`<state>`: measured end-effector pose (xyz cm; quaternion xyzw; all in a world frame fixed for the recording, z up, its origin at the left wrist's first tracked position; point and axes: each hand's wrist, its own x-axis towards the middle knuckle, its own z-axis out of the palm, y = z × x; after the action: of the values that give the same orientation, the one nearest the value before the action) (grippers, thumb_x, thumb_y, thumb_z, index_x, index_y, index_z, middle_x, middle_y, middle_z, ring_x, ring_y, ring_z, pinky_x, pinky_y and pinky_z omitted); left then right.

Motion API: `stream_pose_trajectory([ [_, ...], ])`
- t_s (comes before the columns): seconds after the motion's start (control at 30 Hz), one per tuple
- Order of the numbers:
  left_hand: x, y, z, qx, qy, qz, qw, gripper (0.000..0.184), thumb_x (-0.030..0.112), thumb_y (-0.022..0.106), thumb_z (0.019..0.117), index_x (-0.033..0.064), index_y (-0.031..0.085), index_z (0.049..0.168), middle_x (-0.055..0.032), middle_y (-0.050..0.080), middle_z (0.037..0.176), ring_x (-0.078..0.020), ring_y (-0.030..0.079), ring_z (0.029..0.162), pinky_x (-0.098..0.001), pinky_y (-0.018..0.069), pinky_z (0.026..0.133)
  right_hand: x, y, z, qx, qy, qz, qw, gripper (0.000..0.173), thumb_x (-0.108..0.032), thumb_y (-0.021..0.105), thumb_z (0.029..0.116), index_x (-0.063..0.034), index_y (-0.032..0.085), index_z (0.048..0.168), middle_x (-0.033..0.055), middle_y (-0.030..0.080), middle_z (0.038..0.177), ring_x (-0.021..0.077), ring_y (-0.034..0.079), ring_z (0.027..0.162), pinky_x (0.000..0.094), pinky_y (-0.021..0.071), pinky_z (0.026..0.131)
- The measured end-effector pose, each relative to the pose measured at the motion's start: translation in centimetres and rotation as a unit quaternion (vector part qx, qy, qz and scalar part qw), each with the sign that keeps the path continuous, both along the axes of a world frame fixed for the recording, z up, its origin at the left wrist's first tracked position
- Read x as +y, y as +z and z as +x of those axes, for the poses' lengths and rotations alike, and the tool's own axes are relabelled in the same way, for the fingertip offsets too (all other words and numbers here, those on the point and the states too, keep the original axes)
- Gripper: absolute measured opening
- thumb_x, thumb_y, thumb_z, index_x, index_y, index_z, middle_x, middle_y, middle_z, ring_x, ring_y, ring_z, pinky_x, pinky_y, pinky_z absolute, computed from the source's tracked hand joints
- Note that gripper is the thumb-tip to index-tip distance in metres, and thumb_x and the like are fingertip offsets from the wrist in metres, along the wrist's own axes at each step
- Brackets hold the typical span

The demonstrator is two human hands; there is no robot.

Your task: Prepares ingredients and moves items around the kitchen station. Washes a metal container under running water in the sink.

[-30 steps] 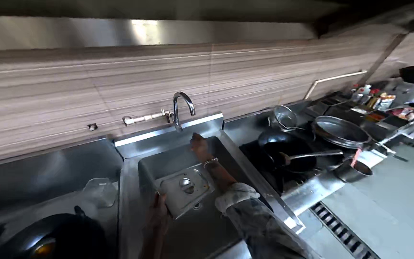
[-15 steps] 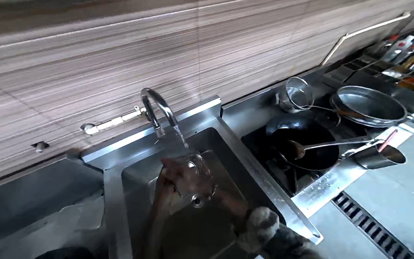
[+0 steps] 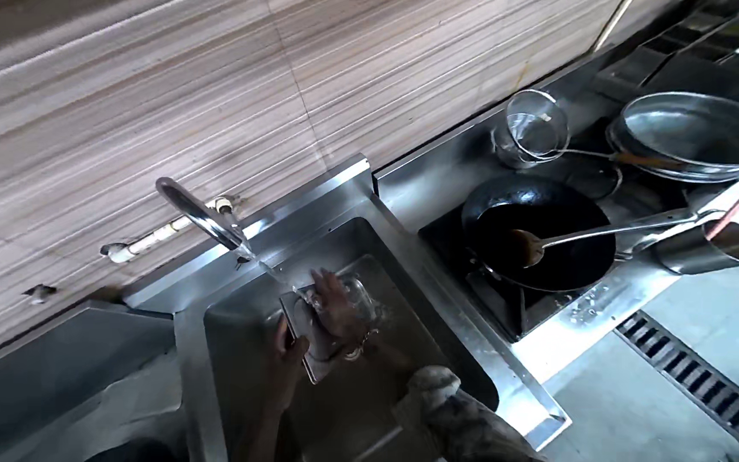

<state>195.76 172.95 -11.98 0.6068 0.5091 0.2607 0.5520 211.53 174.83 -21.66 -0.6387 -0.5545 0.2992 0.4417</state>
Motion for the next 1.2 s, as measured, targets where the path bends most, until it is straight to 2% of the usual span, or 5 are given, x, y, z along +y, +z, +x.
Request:
stream_pose_trajectory([
  [0.5,-4.6,-0.6,-0.9,0.013,0.099,-0.053,0.994,0.081,0.011,0.064,0.0870,0.0055,0.027,0.159,-0.0163,0.052,0.146,-0.0183,0.060,0.123,-0.0366,0.0553,0.097,-1.0,-0.6,-2.3,0.006,0.039,-0.055,0.998,0.055,-0.043,0.038,0.1100,-0.0154,0.046,0.156,0.0118,0.029,0.168,0.0371,0.015,0.158,0.0590,0.0138,0.127],
  [0.77,-9.4,1.1,-3.2,0.069,0.206,-0.017,0.976,0.070,0.001,0.058,0.0865,-0.0040,0.034,0.152,-0.0183,0.058,0.131,-0.0093,0.062,0.106,-0.0279,0.0544,0.089,-0.8,-7.7,3.9,-0.007,-0.086,-0.207,0.974,0.068,-0.058,0.018,0.1086,-0.0140,0.059,0.140,0.0200,0.063,0.135,0.0393,0.060,0.125,0.0632,0.0502,0.100],
  [0.93,-8.8,-1.1,-4.3,0.039,0.254,-0.023,0.966,0.069,-0.003,0.057,0.0880,-0.0025,0.033,0.153,-0.0189,0.056,0.131,-0.0126,0.061,0.107,-0.0308,0.0541,0.090,-0.4,-5.5,-0.4,-0.121,0.049,-0.093,0.987,0.049,-0.048,0.047,0.1056,-0.0319,0.050,0.152,0.0079,0.035,0.166,0.0390,0.021,0.155,0.0743,0.0149,0.118],
  [1.07,-7.8,-0.7,-5.2,0.010,0.276,0.007,0.961,0.068,-0.005,0.057,0.0854,-0.0025,0.037,0.150,-0.0125,0.059,0.128,-0.0057,0.061,0.104,-0.0240,0.0536,0.088,0.8,-7.6,3.9,-0.049,-0.014,-0.087,0.995,0.054,-0.049,0.032,0.1099,-0.0155,0.063,0.137,0.0138,0.061,0.141,0.0337,0.059,0.128,0.0581,0.0497,0.104],
  [1.2,-6.3,-2.5,-6.7,-0.012,0.297,-0.015,0.955,0.061,0.000,0.058,0.0936,0.0006,0.040,0.151,-0.0155,0.058,0.137,-0.0133,0.061,0.113,-0.0303,0.0537,0.094,-3.1,-7.9,6.8,0.075,0.002,-0.171,0.982,0.055,-0.057,0.033,0.1083,-0.0157,0.056,0.138,0.0173,0.071,0.109,0.0325,0.071,0.098,0.0577,0.0573,0.085],
])
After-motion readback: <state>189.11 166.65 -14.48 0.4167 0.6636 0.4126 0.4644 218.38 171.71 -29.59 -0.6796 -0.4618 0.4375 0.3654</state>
